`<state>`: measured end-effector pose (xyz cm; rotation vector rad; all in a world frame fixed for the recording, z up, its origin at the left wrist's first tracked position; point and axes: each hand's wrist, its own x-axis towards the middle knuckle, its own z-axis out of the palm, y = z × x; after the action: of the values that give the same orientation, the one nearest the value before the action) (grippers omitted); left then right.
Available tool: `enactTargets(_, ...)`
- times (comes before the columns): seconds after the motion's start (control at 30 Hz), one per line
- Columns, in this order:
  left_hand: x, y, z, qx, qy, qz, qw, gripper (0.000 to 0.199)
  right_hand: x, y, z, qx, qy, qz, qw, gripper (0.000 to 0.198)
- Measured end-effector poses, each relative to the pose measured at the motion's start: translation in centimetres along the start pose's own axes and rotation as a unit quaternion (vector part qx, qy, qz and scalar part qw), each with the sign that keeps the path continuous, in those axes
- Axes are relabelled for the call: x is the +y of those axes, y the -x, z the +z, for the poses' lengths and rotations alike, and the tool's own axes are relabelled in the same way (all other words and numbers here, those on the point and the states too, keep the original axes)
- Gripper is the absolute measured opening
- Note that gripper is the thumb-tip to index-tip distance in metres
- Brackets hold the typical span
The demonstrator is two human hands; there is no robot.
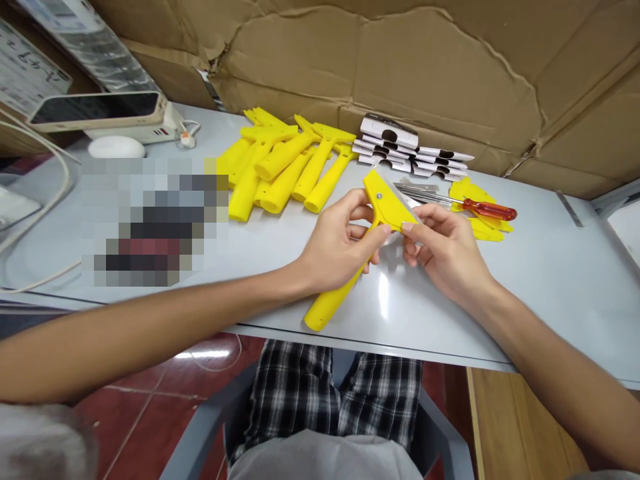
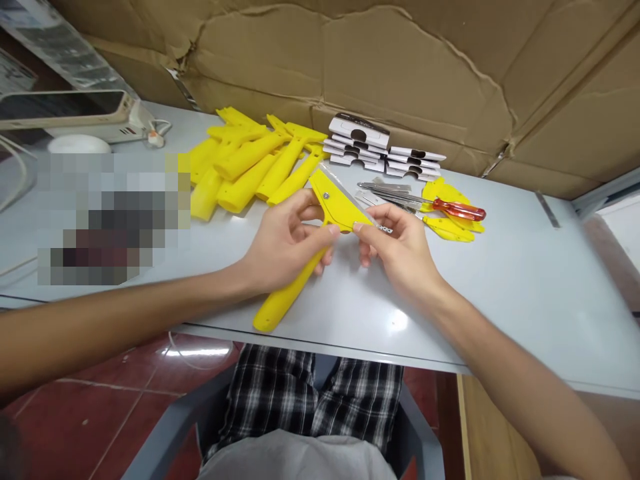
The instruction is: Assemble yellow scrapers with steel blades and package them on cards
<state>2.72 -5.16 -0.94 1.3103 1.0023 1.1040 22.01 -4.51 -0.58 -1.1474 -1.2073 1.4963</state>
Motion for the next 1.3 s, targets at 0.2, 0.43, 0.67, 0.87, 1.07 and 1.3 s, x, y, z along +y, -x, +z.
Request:
enactTargets(0.2, 0.2, -1.4, -0.6, 0.046, -0.020, -0.003, 0.999, 0.024, -0.3, -0.6, -1.0, -0.011, -0.042, 0.003, 0.999, 0.070)
enactTargets(0.43, -0.2, -1.9, -0.8, 0.074, 0.005, -0.039, 0.996, 0.036, 0.2, -0.8, -1.1, 0.001, -0.037, 0.018, 0.999, 0.064)
enactTargets(0.67, 0.3, -2.1, -1.0, 0.053, -0.047, 0.010, 0.997, 0.036, 0.5, -0.7, -1.0, -0.022, -0.048, 0.044, 0.998, 0.072)
enactTargets(0.87, 0.4, -2.8, -1.3, 0.018, 0.008, -0.023, 1.000, 0.025, 0.4, -0.7, -1.5, -0.032, -0.007, 0.046, 0.998, 0.075)
enactTargets(1.07, 0.5, -3.3, -1.9, -0.003, -0.008, -0.033, 0.999, 0.033, 0.6, -1.2, -2.3, -0.011, 0.031, 0.010, 0.999, 0.066)
enactTargets(1.3, 0.4, -3.1, -2.0, -0.012, -0.011, -0.006, 1.000, 0.019, 0.6, -1.1, -2.0, 0.006, 0.052, -0.002, 0.999, 0.054)
